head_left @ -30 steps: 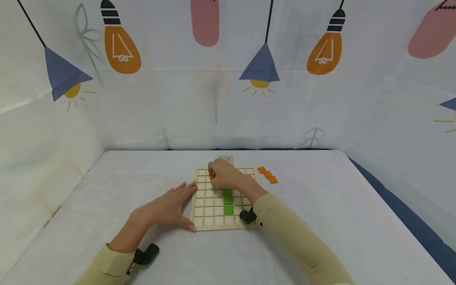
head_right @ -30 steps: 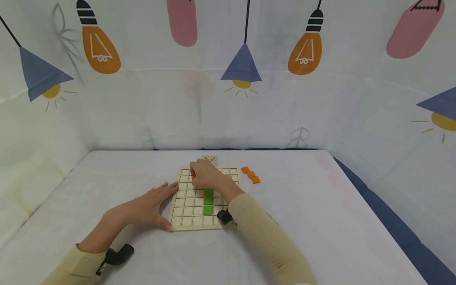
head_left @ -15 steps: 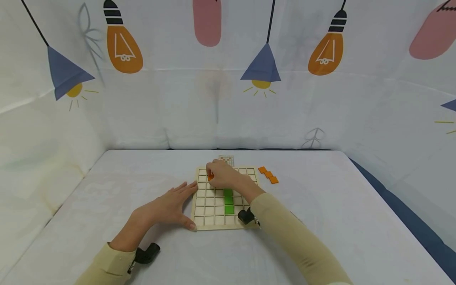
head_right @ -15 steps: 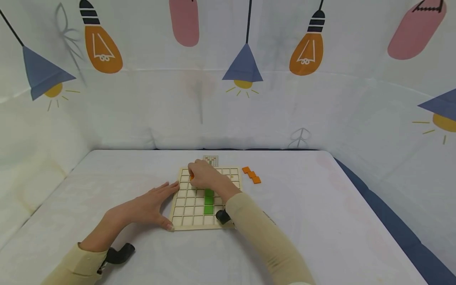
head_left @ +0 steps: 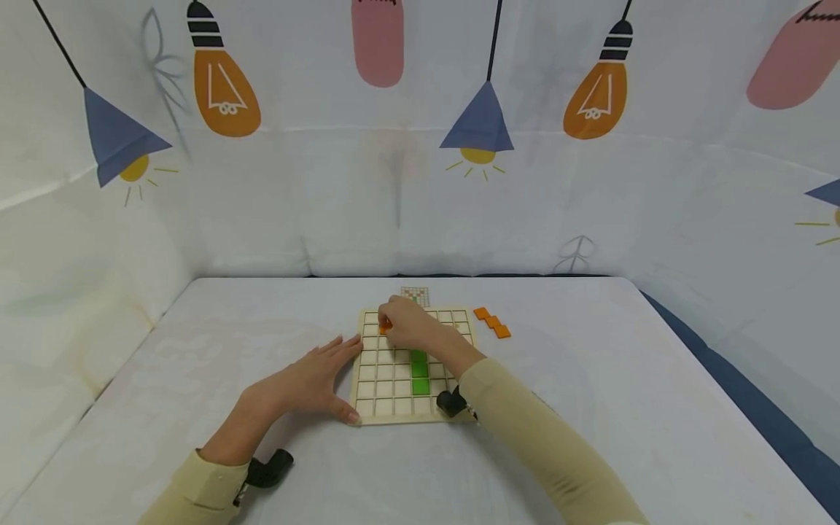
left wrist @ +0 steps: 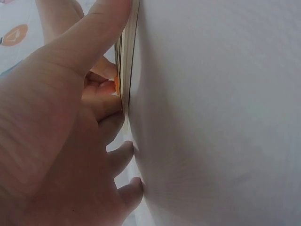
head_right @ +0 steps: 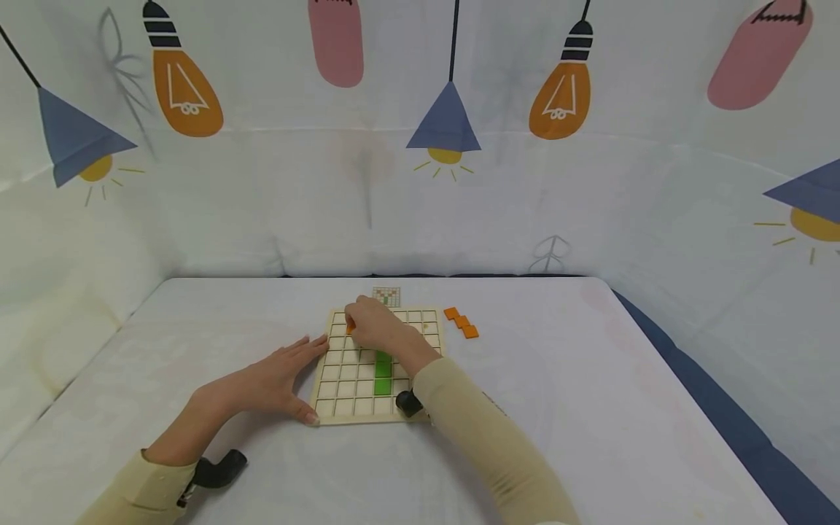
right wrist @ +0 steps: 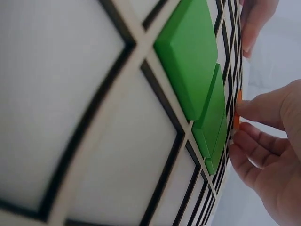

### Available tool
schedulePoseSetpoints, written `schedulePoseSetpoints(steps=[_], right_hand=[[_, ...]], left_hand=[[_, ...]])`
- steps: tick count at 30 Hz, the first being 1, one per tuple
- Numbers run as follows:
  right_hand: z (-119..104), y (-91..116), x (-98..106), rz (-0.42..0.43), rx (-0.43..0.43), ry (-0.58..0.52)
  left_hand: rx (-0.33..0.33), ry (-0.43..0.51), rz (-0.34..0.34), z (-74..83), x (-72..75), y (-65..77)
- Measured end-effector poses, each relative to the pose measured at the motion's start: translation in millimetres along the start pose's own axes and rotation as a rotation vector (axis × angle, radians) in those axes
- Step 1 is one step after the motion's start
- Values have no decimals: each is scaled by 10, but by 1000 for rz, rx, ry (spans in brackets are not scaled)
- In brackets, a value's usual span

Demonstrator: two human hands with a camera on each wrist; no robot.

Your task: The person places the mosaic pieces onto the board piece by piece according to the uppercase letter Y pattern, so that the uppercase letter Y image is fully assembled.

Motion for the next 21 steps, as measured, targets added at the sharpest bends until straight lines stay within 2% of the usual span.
schedulePoseSetpoints(steps=[12, 21], right_hand=[[-56, -12, -15, 34, 38, 76], [-20, -35, -53, 45, 16, 50]], left_hand=[[-4, -7, 8, -29, -27, -28], [-3, -16, 9, -18, -24, -23]])
Point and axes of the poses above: each hand's wrist, its own y-axis away from the middle knuckle, its own x-axis out of the back of the hand, z = x × y, the point moved 2 cm from there along -y, towards the middle knuckle, and after that the axes turned 11 degrees about x, right-handed, at the moved point
